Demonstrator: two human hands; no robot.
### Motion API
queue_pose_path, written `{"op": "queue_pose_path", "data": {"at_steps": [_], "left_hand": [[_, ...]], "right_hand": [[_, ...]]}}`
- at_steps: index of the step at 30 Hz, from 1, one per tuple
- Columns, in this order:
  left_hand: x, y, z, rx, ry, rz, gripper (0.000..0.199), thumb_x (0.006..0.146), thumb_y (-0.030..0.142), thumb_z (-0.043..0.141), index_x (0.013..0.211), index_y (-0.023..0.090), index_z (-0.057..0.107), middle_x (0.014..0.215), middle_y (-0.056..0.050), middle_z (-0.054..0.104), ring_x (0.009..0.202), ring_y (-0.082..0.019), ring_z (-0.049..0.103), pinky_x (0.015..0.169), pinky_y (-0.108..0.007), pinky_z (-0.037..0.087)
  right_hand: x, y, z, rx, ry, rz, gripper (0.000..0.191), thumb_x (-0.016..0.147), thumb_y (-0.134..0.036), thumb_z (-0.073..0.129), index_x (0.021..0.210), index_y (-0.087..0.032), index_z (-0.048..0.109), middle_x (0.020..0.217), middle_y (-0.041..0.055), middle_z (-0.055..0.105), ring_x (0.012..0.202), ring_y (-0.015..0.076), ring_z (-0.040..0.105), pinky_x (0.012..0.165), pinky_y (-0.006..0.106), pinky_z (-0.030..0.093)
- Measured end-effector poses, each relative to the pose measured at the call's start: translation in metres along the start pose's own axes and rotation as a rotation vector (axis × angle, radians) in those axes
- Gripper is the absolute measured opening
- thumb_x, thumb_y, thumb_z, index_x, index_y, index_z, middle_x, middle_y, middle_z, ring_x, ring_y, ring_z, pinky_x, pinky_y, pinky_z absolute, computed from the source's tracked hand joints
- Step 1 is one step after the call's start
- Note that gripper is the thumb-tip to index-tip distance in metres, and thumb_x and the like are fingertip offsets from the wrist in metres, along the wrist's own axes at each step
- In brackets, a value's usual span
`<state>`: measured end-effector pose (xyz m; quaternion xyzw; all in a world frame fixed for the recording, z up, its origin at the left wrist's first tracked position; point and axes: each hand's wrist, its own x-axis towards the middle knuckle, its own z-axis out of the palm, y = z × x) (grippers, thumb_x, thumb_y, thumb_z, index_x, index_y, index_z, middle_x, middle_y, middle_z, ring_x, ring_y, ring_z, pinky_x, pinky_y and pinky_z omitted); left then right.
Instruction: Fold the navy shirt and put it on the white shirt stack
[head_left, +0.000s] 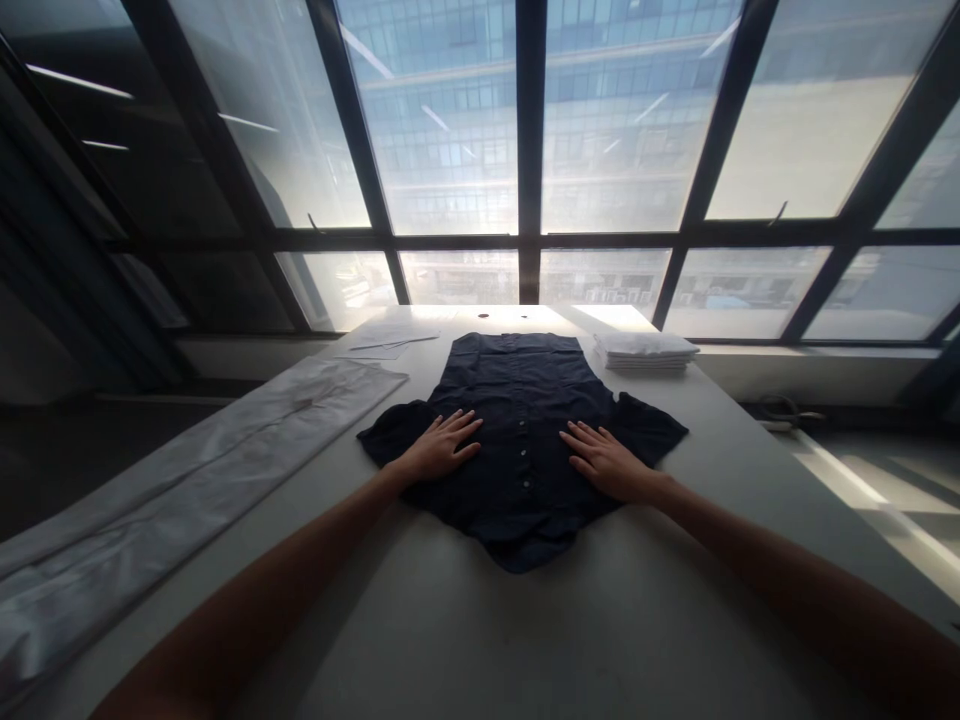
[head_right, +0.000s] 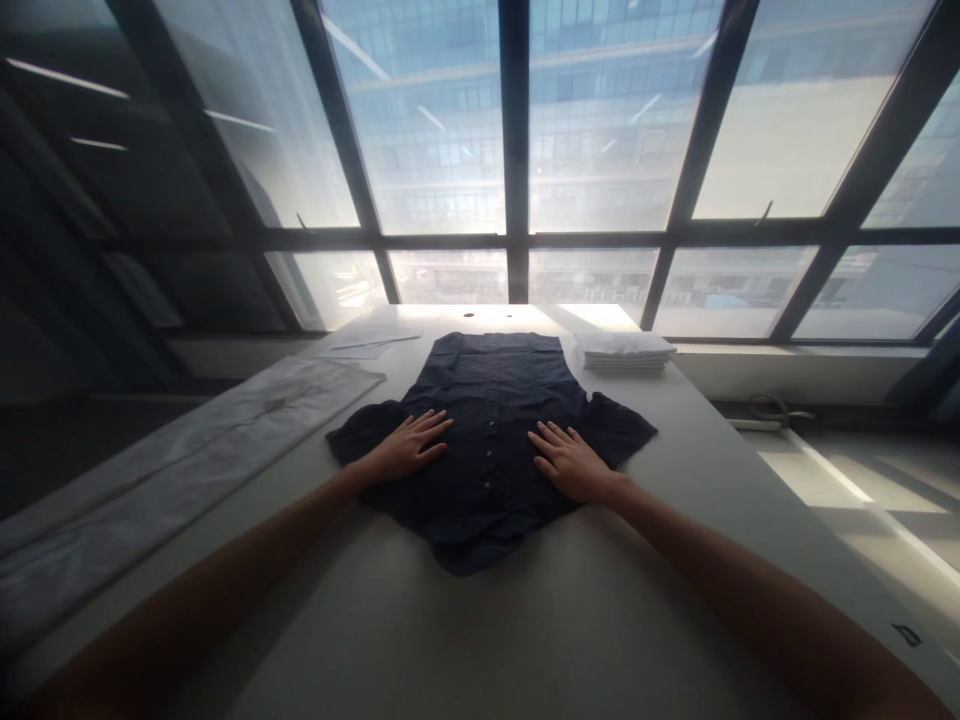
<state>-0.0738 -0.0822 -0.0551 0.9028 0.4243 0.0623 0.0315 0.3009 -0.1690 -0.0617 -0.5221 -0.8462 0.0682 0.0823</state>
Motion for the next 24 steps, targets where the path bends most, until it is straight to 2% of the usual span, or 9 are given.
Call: {"op": "queue_pose_path", "data": {"at_steps": [10, 24], "left_hand": [[-0.0018, -0.0003, -0.0019, 0.018, -0.034, -0.009, 0.07, 0.101, 0.069, 0.026, 0.161, 0.032, 0.03, 0.168, -0.003, 0.021, 0.156, -0.028, 0.016, 0.124, -0.052, 0.016], [-0.0025, -0.0024, 0.0007, 0.024, -0.008, 0.011, 0.068, 0.102, 0.067, 0.028, 0.16, 0.033, 0.03, 0.167, -0.004, 0.023, 0.156, -0.028, 0.017, 0.124, -0.053, 0.017]], "right_hand": [[-0.0025, -0.0049, -0.0043, -0.004, -0.025, 0.013, 0.062, 0.105, -0.051, 0.029, 0.161, -0.023, 0.031, 0.169, 0.0073, 0.019, 0.156, 0.0252, 0.012, 0.125, 0.052, 0.015], [-0.005, -0.0083, -0.0062, 0.007, -0.01, 0.003, 0.06, 0.105, -0.049, 0.029, 0.161, -0.025, 0.031, 0.169, 0.0074, 0.02, 0.156, 0.0263, 0.013, 0.124, 0.054, 0.015]]}}
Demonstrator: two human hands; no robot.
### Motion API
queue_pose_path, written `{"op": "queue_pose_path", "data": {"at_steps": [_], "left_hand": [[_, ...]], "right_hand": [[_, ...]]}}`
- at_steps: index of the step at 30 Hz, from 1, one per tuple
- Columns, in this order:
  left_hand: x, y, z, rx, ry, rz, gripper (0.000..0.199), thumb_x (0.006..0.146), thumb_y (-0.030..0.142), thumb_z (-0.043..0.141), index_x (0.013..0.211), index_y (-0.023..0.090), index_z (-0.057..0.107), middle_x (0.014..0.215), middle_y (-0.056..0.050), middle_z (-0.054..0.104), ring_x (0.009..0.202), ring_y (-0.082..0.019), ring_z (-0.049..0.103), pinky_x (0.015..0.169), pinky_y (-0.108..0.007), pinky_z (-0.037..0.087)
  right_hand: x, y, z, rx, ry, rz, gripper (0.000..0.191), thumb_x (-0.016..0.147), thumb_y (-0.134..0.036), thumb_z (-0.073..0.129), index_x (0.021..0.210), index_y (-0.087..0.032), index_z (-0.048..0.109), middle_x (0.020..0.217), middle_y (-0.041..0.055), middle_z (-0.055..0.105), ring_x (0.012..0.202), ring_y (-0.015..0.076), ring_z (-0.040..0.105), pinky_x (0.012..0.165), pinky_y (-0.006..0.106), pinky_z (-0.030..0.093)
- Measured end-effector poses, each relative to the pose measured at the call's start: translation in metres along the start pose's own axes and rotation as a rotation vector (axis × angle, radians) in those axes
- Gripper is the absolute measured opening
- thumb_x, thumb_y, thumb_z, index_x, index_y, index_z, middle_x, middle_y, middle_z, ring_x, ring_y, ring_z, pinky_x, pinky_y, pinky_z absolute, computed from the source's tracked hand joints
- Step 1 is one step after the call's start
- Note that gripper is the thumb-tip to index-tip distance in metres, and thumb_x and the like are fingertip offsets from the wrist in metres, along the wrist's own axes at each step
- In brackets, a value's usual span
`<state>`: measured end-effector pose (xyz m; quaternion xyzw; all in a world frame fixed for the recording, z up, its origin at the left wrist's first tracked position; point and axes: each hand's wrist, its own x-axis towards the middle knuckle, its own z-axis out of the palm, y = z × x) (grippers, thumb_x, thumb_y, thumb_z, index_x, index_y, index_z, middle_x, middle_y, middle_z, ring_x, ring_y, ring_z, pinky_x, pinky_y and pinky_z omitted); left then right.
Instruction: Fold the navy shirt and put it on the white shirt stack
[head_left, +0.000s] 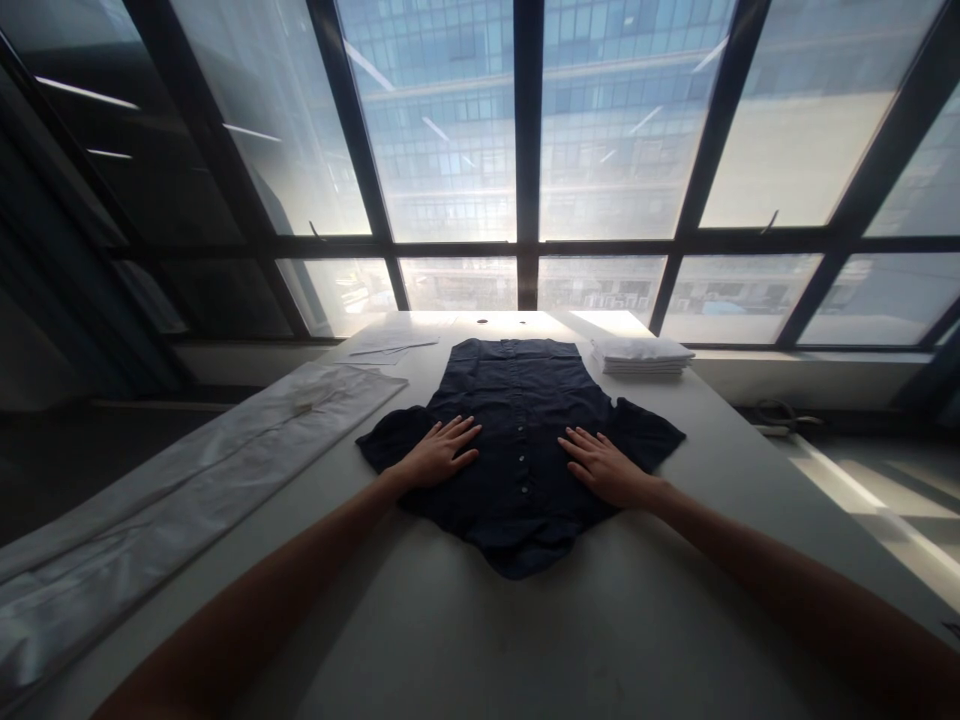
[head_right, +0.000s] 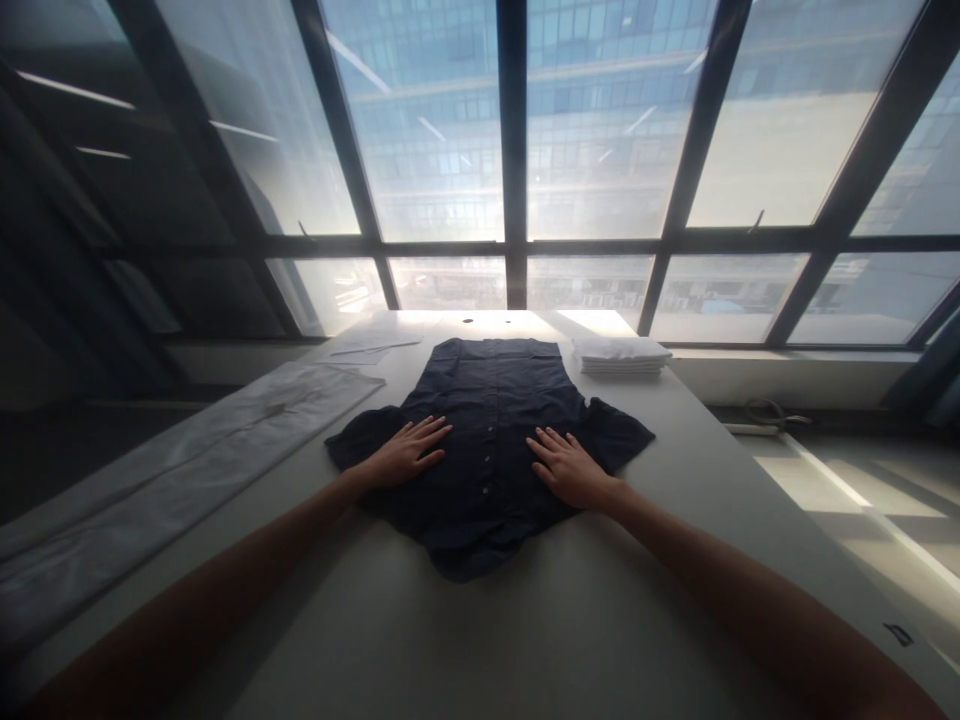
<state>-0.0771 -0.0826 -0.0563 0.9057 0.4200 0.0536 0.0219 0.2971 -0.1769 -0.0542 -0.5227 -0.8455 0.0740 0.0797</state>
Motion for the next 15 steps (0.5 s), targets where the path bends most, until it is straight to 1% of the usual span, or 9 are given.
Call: {"op": "queue_pose_path", "data": {"at_steps": [5, 9, 11, 12, 14, 15], "left_hand": [[0.0, 0.001, -0.001, 0.017, -0.025, 0.002, 0.066, 0.103, 0.065, 0.029, 0.161, 0.033, 0.027, 0.168, -0.003, 0.021, 0.156, -0.029, 0.015, 0.124, -0.054, 0.016], [-0.003, 0.005, -0.005, 0.02, -0.08, 0.015, 0.064, 0.105, 0.062, 0.028, 0.162, 0.032, 0.026, 0.168, -0.005, 0.016, 0.156, -0.03, 0.012, 0.123, -0.056, 0.014], [-0.005, 0.008, -0.008, 0.011, -0.11, 0.017, 0.064, 0.105, 0.06, 0.028, 0.162, 0.031, 0.026, 0.169, -0.007, 0.015, 0.156, -0.032, 0.011, 0.123, -0.058, 0.014], [-0.006, 0.01, -0.009, 0.006, -0.121, 0.013, 0.064, 0.105, 0.059, 0.028, 0.162, 0.03, 0.027, 0.169, -0.008, 0.015, 0.156, -0.033, 0.011, 0.122, -0.06, 0.014], [-0.006, 0.016, -0.012, 0.003, -0.13, 0.0, 0.064, 0.105, 0.059, 0.029, 0.161, 0.029, 0.029, 0.169, -0.009, 0.017, 0.156, -0.035, 0.01, 0.121, -0.063, 0.014], [-0.007, 0.02, -0.012, 0.009, -0.118, -0.005, 0.064, 0.104, 0.059, 0.03, 0.16, 0.028, 0.031, 0.168, -0.009, 0.018, 0.156, -0.035, 0.01, 0.121, -0.065, 0.012]], "right_hand": [[-0.001, -0.002, 0.0, -0.003, -0.003, 0.005, 0.061, 0.105, -0.048, 0.03, 0.161, -0.024, 0.031, 0.169, 0.0084, 0.02, 0.156, 0.0273, 0.013, 0.124, 0.054, 0.016], [-0.005, -0.007, -0.002, -0.018, 0.002, 0.003, 0.061, 0.105, -0.046, 0.031, 0.16, -0.021, 0.033, 0.168, 0.01, 0.022, 0.155, 0.0286, 0.016, 0.123, 0.055, 0.019], [-0.007, -0.013, -0.005, -0.04, 0.031, 0.0, 0.059, 0.104, -0.046, 0.033, 0.157, -0.02, 0.04, 0.165, 0.0123, 0.031, 0.153, 0.0301, 0.024, 0.122, 0.057, 0.018], [-0.008, -0.016, -0.006, -0.049, 0.059, 0.0, 0.056, 0.105, -0.046, 0.033, 0.153, -0.021, 0.046, 0.161, 0.0135, 0.039, 0.15, 0.0307, 0.032, 0.122, 0.059, 0.016], [-0.008, -0.021, -0.009, -0.051, 0.133, 0.01, 0.051, 0.106, -0.046, 0.031, 0.141, -0.022, 0.06, 0.147, 0.014, 0.057, 0.137, 0.0298, 0.05, 0.123, 0.06, 0.013], [-0.008, -0.023, -0.01, -0.041, 0.171, 0.016, 0.05, 0.106, -0.046, 0.03, 0.134, -0.022, 0.065, 0.139, 0.013, 0.063, 0.129, 0.0282, 0.057, 0.123, 0.059, 0.013]]}}
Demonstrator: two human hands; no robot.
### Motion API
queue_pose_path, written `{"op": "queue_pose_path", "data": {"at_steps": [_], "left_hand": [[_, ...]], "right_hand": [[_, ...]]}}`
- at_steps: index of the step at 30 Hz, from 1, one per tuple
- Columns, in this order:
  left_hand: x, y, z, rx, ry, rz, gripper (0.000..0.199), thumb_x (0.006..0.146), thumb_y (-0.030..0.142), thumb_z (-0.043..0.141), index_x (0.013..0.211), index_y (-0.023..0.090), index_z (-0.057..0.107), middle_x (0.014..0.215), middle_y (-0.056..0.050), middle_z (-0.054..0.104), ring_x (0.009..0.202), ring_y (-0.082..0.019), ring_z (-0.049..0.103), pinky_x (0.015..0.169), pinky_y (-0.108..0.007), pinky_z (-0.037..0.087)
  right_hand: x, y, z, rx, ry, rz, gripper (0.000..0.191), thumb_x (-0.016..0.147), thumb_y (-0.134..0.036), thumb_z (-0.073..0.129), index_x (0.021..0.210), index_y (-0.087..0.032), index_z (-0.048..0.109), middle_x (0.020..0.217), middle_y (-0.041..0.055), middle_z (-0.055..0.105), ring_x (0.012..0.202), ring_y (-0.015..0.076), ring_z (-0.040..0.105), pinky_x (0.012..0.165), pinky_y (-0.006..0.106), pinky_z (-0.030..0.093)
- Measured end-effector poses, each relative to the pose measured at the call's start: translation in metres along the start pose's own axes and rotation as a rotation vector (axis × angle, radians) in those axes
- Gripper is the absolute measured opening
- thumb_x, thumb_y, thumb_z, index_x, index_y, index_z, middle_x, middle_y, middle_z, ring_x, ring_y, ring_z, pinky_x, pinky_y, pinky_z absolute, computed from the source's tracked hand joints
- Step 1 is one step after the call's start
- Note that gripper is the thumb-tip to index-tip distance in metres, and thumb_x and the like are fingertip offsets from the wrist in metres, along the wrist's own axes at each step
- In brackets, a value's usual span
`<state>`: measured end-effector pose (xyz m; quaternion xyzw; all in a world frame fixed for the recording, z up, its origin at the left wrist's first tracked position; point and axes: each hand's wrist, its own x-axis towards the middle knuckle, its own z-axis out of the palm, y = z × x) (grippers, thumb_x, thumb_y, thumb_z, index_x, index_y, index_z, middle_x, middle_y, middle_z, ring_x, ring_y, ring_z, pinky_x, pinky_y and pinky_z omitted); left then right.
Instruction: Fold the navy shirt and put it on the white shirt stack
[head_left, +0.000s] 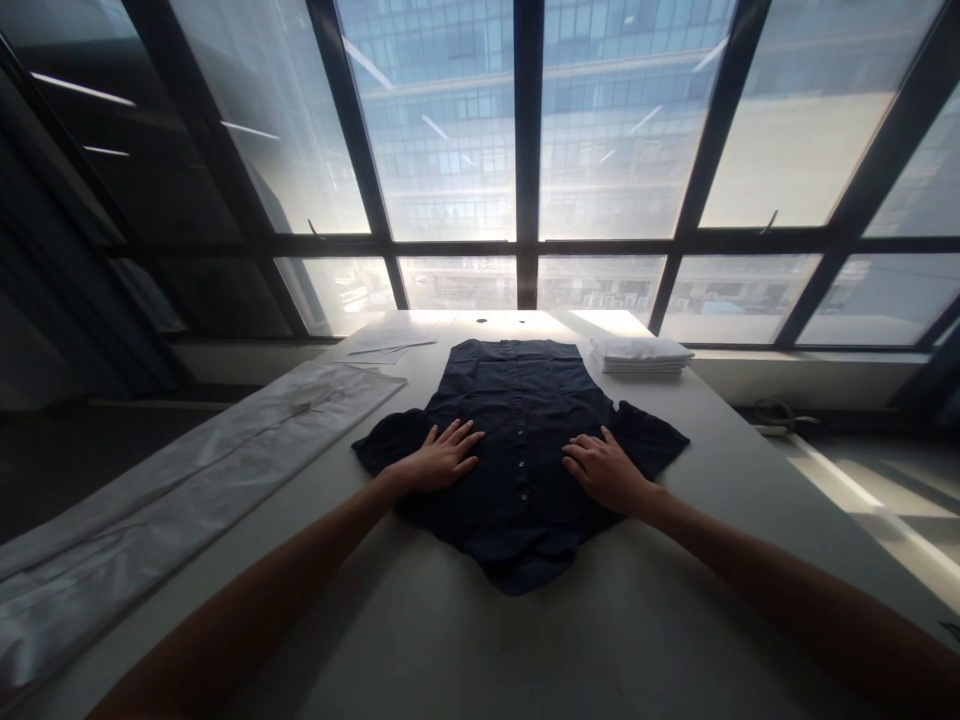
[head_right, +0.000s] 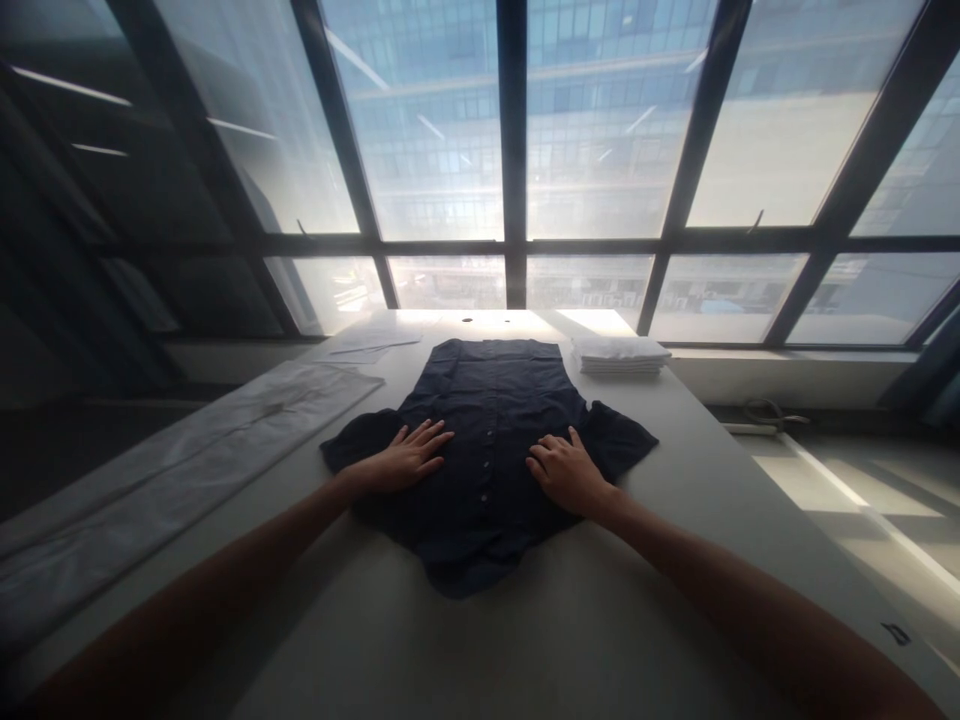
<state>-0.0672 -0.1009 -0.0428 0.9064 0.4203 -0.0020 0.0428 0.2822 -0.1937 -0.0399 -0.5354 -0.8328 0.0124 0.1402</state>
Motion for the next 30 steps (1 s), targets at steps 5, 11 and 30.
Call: {"op": "queue_pose_path", "data": {"at_steps": [5, 11, 30], "left_hand": [[0.002, 0.02, 0.001, 0.008, 0.162, 0.06, 0.065, 0.104, 0.064, 0.03, 0.158, 0.029, 0.037, 0.168, -0.006, 0.022, 0.156, -0.03, 0.013, 0.124, -0.059, 0.006], [0.004, 0.025, 0.004, -0.031, 0.046, 0.103, 0.063, 0.103, 0.065, 0.029, 0.161, 0.039, 0.025, 0.168, 0.0, 0.019, 0.156, -0.029, 0.012, 0.125, -0.056, 0.012], [0.001, 0.027, 0.001, -0.026, 0.022, 0.088, 0.063, 0.104, 0.065, 0.028, 0.161, 0.038, 0.024, 0.169, 0.0, 0.016, 0.156, -0.029, 0.012, 0.124, -0.056, 0.01]], "right_hand": [[0.006, 0.001, 0.005, 0.087, 0.073, -0.045, 0.05, 0.106, -0.045, 0.033, 0.143, -0.024, 0.058, 0.151, 0.0103, 0.053, 0.144, 0.0268, 0.043, 0.123, 0.05, 0.023], [0.009, 0.009, 0.014, 0.086, -0.176, -0.101, 0.066, 0.104, -0.061, 0.026, 0.16, -0.026, 0.033, 0.169, 0.0075, 0.018, 0.156, 0.0256, 0.012, 0.125, 0.051, 0.013], [0.019, 0.088, 0.019, -0.068, -0.117, 0.345, 0.067, 0.104, -0.054, 0.023, 0.16, -0.019, 0.033, 0.168, 0.0134, 0.022, 0.155, 0.0304, 0.016, 0.12, 0.061, 0.019]]}}
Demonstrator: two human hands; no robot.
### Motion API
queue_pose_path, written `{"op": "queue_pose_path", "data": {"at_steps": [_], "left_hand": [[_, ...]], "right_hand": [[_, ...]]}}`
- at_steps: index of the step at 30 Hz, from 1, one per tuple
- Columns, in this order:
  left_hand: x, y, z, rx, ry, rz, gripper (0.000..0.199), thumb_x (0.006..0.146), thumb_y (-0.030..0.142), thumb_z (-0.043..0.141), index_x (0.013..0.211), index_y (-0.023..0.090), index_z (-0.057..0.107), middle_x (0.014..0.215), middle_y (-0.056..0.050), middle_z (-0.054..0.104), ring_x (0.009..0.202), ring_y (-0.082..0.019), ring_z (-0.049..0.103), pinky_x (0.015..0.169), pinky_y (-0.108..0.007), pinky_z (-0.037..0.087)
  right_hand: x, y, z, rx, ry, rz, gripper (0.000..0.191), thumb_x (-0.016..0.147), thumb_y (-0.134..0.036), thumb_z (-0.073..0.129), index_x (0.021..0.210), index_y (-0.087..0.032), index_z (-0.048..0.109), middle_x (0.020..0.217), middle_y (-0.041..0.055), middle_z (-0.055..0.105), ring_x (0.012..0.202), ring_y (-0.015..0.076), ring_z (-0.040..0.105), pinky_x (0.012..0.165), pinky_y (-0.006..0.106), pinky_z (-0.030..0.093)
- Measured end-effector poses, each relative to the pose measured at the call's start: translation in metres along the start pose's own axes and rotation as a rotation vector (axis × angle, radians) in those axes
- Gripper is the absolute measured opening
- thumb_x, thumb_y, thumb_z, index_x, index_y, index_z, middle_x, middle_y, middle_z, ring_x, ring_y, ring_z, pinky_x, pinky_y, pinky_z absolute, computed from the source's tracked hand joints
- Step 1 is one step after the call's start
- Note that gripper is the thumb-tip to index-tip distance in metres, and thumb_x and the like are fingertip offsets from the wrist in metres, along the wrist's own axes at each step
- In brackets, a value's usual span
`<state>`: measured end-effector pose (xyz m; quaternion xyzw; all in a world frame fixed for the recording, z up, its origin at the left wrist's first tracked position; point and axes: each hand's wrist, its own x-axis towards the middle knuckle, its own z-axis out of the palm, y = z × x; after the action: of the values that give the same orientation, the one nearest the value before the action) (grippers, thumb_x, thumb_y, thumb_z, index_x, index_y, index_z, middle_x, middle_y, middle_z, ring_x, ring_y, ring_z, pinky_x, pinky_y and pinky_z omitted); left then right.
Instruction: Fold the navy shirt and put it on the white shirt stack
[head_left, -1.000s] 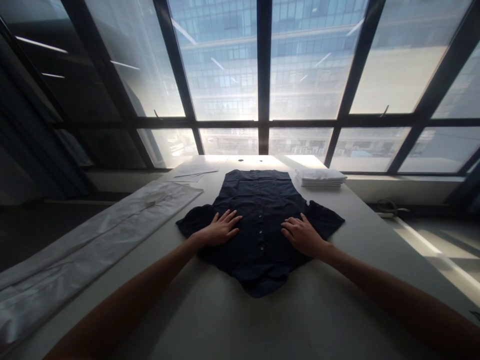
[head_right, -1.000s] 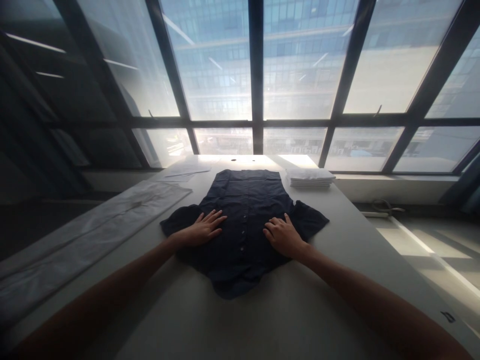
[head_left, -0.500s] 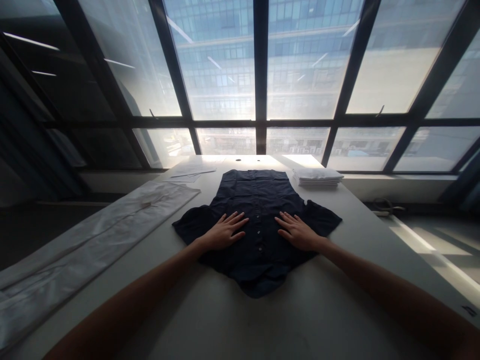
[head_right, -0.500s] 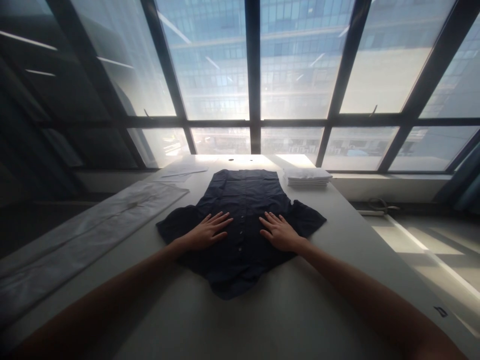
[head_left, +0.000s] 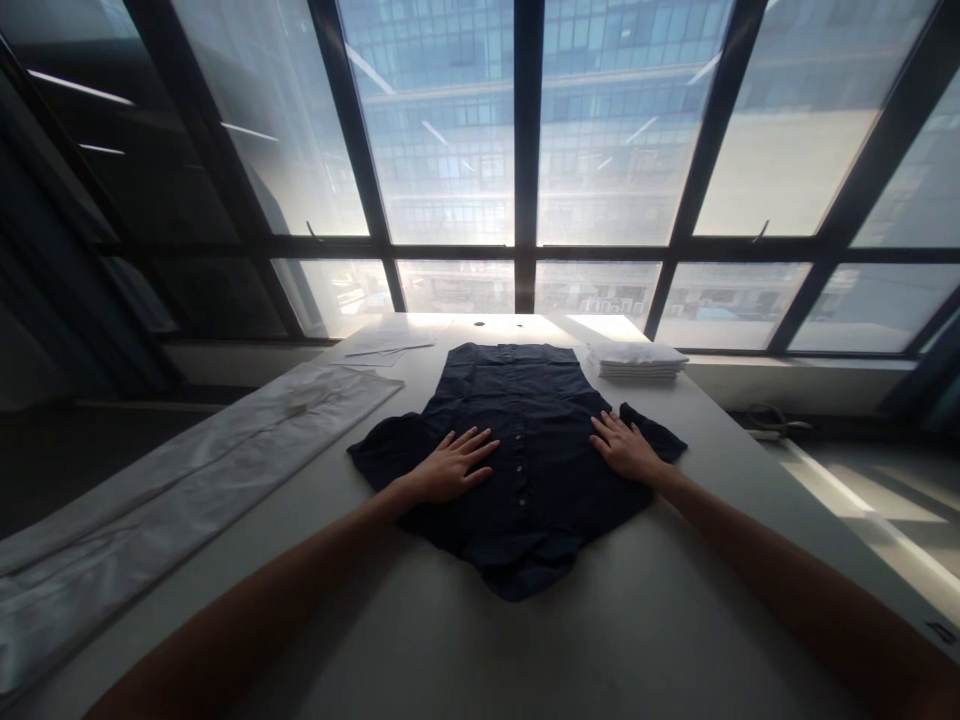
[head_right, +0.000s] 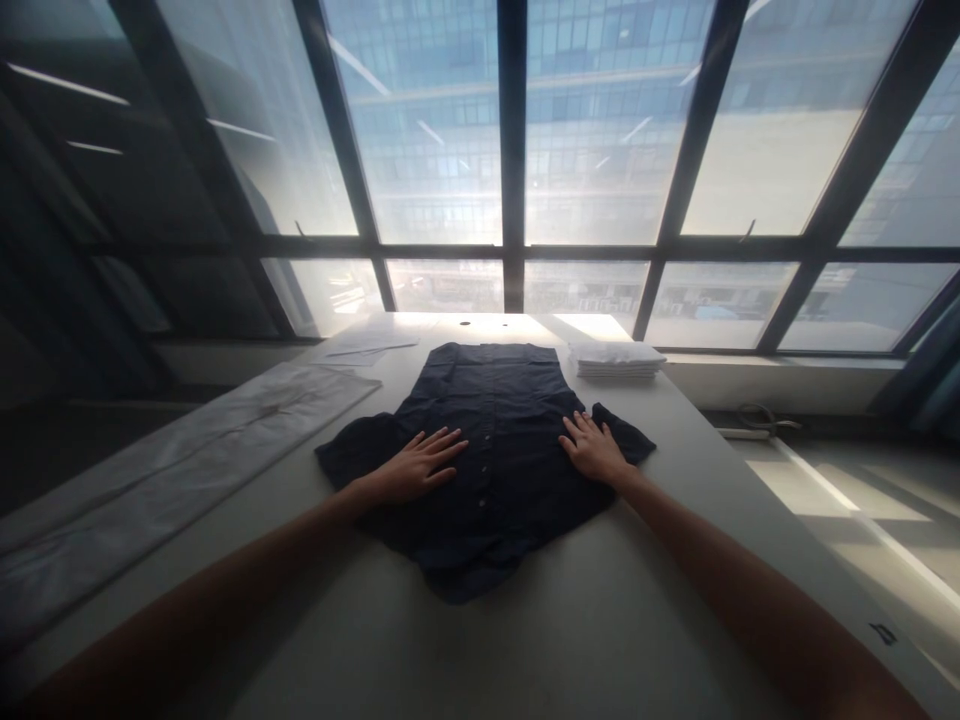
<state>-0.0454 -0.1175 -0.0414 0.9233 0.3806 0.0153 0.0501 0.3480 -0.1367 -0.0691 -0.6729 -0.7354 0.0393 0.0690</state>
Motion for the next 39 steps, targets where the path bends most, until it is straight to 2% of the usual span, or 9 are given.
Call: {"op": "queue_pose_path", "data": {"at_steps": [7, 10, 13, 17, 21, 26, 30, 35, 39], "left_hand": [[-0.028, 0.011, 0.003, -0.004, -0.028, 0.05, 0.064, 0.103, 0.066, 0.025, 0.162, 0.04, 0.02, 0.169, 0.001, 0.014, 0.157, -0.03, 0.01, 0.125, -0.056, 0.01], [-0.024, 0.015, 0.001, -0.018, -0.055, 0.065, 0.066, 0.103, 0.065, 0.028, 0.163, 0.037, 0.018, 0.169, -0.001, 0.014, 0.156, -0.031, 0.011, 0.124, -0.057, 0.011], [0.007, 0.022, -0.003, -0.024, -0.039, 0.054, 0.062, 0.106, 0.055, 0.026, 0.163, 0.031, 0.019, 0.169, -0.005, 0.018, 0.156, -0.031, 0.012, 0.123, -0.059, 0.015], [0.069, 0.03, -0.006, 0.04, 0.01, 0.009, 0.058, 0.106, 0.031, 0.025, 0.163, 0.021, 0.019, 0.169, -0.011, 0.019, 0.156, -0.03, 0.013, 0.121, -0.06, 0.021], [0.107, 0.023, 0.002, 0.086, 0.04, -0.081, 0.06, 0.103, 0.025, 0.032, 0.162, 0.019, 0.023, 0.169, -0.012, 0.02, 0.156, -0.031, 0.015, 0.121, -0.058, 0.025], [0.115, 0.011, 0.017, 0.063, 0.081, -0.144, 0.057, 0.106, 0.032, 0.023, 0.162, 0.021, 0.026, 0.169, -0.01, 0.021, 0.155, -0.028, 0.018, 0.122, -0.055, 0.022], [0.115, 0.013, 0.019, 0.034, 0.089, -0.165, 0.059, 0.106, 0.04, 0.024, 0.162, 0.021, 0.026, 0.169, -0.007, 0.018, 0.156, -0.028, 0.016, 0.123, -0.055, 0.019], [0.116, 0.014, 0.015, -0.019, 0.08, -0.18, 0.062, 0.105, 0.045, 0.021, 0.162, 0.019, 0.026, 0.169, -0.006, 0.017, 0.156, -0.027, 0.015, 0.124, -0.054, 0.016], [0.116, 0.015, 0.016, -0.034, 0.08, -0.179, 0.063, 0.105, 0.045, 0.019, 0.162, 0.019, 0.026, 0.169, -0.005, 0.018, 0.156, -0.026, 0.014, 0.125, -0.053, 0.016]], "right_hand": [[-0.041, -0.002, -0.006, -0.07, -0.037, -0.117, 0.068, 0.103, -0.054, 0.025, 0.16, -0.017, 0.034, 0.167, 0.0156, 0.024, 0.155, 0.0326, 0.015, 0.121, 0.063, 0.014], [-0.041, -0.018, -0.014, -0.062, -0.006, -0.136, 0.066, 0.103, -0.051, 0.03, 0.157, -0.016, 0.038, 0.166, 0.0172, 0.026, 0.155, 0.0335, 0.015, 0.121, 0.063, 0.012], [-0.019, -0.061, -0.019, 0.025, 0.051, -0.193, 0.062, 0.103, -0.043, 0.03, 0.158, -0.014, 0.036, 0.167, 0.017, 0.024, 0.155, 0.0316, 0.015, 0.122, 0.059, 0.016], [0.025, -0.13, -0.011, 0.107, 0.058, -0.257, 0.063, 0.098, -0.023, 0.033, 0.159, -0.007, 0.031, 0.166, 0.018, 0.024, 0.155, 0.0293, 0.018, 0.123, 0.055, 0.018], [0.059, -0.156, 0.007, 0.128, 0.066, -0.245, 0.074, 0.09, -0.014, 0.039, 0.161, -0.004, 0.021, 0.168, 0.0168, 0.02, 0.156, 0.0267, 0.015, 0.124, 0.05, 0.017], [0.073, -0.128, 0.017, 0.103, 0.006, -0.264, 0.064, 0.103, -0.036, 0.028, 0.161, -0.01, 0.026, 0.168, 0.0138, 0.02, 0.156, 0.0255, 0.015, 0.124, 0.051, 0.013], [0.081, -0.091, 0.013, 0.062, -0.019, -0.176, 0.071, 0.103, -0.053, 0.025, 0.162, -0.013, 0.026, 0.169, 0.0117, 0.016, 0.157, 0.0245, 0.011, 0.124, 0.049, 0.009], [0.096, -0.039, 0.004, 0.025, -0.051, 0.044, 0.073, 0.103, -0.056, 0.023, 0.163, -0.014, 0.022, 0.17, 0.0095, 0.012, 0.157, 0.0241, 0.008, 0.125, 0.047, 0.008], [0.101, -0.016, 0.002, 0.008, -0.043, 0.12, 0.073, 0.102, -0.056, 0.022, 0.163, -0.016, 0.021, 0.171, 0.0088, 0.011, 0.157, 0.0242, 0.009, 0.124, 0.048, 0.009]]}}
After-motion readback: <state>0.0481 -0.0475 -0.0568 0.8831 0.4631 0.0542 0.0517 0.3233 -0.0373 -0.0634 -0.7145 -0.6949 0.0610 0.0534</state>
